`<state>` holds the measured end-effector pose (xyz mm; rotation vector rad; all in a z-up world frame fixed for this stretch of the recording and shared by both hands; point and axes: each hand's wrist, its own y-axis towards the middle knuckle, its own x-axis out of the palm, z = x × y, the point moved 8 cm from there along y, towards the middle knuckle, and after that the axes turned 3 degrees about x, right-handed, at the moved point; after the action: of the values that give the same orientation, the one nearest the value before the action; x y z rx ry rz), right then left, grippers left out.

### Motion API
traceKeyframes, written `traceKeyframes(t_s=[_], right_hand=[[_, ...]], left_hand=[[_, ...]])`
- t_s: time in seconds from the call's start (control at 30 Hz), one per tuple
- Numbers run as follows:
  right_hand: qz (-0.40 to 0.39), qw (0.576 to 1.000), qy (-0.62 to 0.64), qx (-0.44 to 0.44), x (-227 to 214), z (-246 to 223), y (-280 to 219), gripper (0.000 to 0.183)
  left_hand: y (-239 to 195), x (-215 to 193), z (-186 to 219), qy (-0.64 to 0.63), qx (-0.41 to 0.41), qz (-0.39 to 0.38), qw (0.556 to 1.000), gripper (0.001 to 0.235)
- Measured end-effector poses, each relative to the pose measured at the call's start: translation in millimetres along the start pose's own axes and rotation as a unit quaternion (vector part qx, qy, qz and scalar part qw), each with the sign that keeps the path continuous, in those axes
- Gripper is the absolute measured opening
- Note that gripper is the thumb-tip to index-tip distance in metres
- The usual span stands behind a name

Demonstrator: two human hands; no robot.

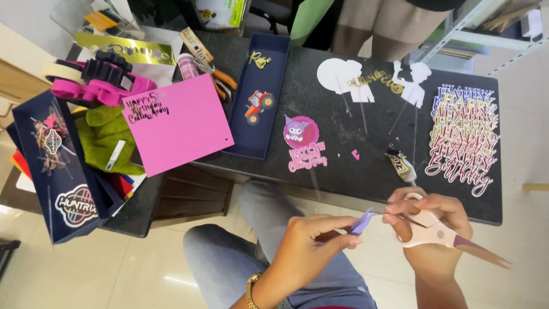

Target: Preparing cake topper elements by cutting and applying adhesive strips to paper cutouts

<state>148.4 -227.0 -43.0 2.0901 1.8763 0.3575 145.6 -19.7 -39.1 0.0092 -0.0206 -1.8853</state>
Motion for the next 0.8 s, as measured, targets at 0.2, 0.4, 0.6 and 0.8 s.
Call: traceKeyframes(t_s=[0.2,0.4,0.6,0.8], right_hand=[[-0.033,0.997,-0.035,-0.059,14,-28,-10,0.044],[-0.049,0.994,-0.042,-0.086,14,-44,-18,0.047],[-0.05,0.99,-0.051,-0.119,23,-60,-21,0.046],[-0.07,0.987,-0.058,-0.133,21,-60,-24,0.047]], left_hand=[[-30,-9,24,0.023,0.036,0.008,0.999,0.019],[-47,-16,37,0.015,0.077,0.026,0.997,0.018],[-57,-17,46,0.022,0.104,0.032,0.994,0.019],[-61,-16,42,0.027,0.098,0.041,0.994,0.018]])
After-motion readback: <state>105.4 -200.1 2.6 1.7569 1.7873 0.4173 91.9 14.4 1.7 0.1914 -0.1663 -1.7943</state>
